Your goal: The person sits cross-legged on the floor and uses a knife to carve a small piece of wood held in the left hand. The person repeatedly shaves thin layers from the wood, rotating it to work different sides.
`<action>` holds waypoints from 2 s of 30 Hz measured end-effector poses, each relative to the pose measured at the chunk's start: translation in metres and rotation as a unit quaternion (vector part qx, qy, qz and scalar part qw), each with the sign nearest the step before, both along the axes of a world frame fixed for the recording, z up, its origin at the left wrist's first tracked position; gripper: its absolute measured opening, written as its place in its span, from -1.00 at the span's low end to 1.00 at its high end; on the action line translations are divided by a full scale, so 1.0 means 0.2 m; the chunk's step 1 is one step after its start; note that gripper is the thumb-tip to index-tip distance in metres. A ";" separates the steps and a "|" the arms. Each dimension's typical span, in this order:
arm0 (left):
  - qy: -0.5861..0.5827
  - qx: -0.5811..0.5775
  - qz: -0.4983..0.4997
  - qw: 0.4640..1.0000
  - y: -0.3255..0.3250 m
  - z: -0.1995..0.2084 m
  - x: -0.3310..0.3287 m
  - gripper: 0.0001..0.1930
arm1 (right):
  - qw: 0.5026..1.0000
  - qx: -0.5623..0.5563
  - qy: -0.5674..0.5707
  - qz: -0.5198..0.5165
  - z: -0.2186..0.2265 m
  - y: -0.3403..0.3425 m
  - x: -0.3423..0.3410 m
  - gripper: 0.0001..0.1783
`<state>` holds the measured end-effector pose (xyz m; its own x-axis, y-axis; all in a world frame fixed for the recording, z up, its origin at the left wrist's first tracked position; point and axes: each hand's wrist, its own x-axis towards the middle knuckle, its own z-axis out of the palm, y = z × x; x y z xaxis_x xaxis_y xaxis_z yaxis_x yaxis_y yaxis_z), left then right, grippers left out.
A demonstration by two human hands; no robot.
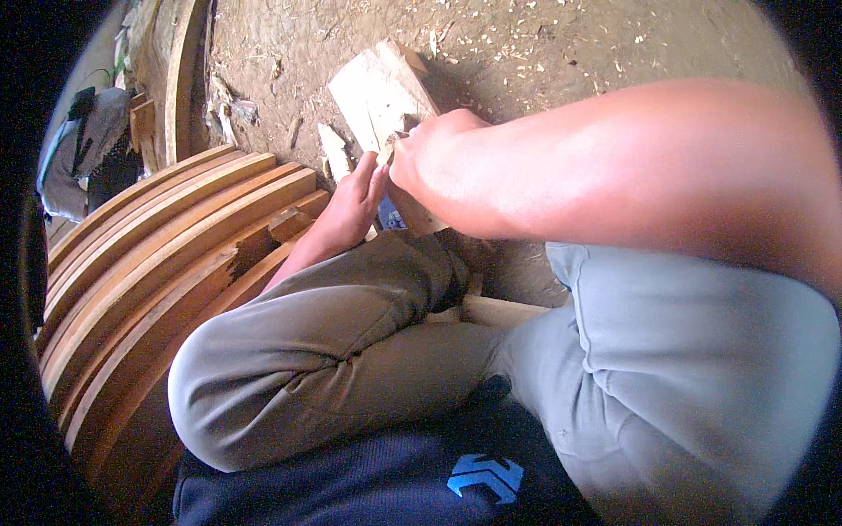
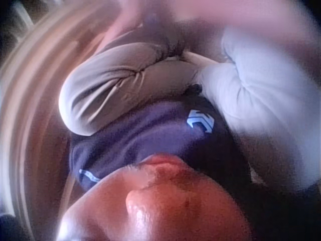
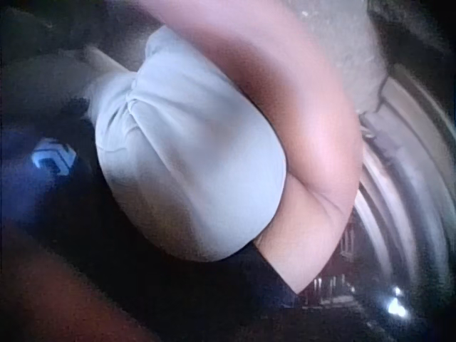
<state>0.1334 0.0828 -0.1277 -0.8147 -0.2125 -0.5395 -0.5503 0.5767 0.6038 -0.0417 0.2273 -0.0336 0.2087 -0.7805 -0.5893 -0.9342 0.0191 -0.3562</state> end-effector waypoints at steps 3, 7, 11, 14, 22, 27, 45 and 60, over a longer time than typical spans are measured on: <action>0.007 0.013 0.001 1.000 0.02 -0.01 -0.02 -0.69 | 0.995 0.067 0.070 0.013 0.00 0.01 0.03 -0.73; -0.023 0.046 0.028 0.998 -0.04 -0.02 0.02 -0.67 | 0.995 0.017 0.101 0.010 -0.05 0.03 0.04 -0.76; -0.096 0.116 0.097 0.984 -0.06 0.05 -0.07 -0.64 | 0.991 -0.089 0.049 -0.088 -0.16 0.12 -0.08 -0.72; -0.100 0.122 0.159 0.975 -0.10 0.14 -0.04 -0.63 | 0.973 -0.145 -0.063 -0.167 -0.19 0.15 -0.18 -0.70; -0.064 0.135 0.133 0.980 -0.13 0.07 -0.03 -0.59 | 0.941 -0.127 -0.184 -0.253 -0.28 0.23 -0.22 -0.72; -0.081 0.197 0.147 0.966 -0.11 0.11 -0.03 -0.61 | 0.943 -0.126 -0.185 -0.244 -0.25 0.21 -0.23 -0.79; -0.050 0.148 0.060 0.986 -0.02 0.06 -0.04 -0.63 | 0.969 -0.060 -0.068 -0.231 -0.21 0.20 -0.20 -0.76; -0.037 0.340 0.188 0.921 -0.06 0.03 -0.05 -0.58 | 0.916 -0.080 -0.186 -0.346 -0.19 0.17 -0.22 -0.72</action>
<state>0.1241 0.0702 -0.1226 -0.7090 -0.0645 -0.7022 -0.6872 -0.1600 0.7086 -0.0867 0.2622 -0.0722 -0.2045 -0.8722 -0.4443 -0.5320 0.4801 -0.6975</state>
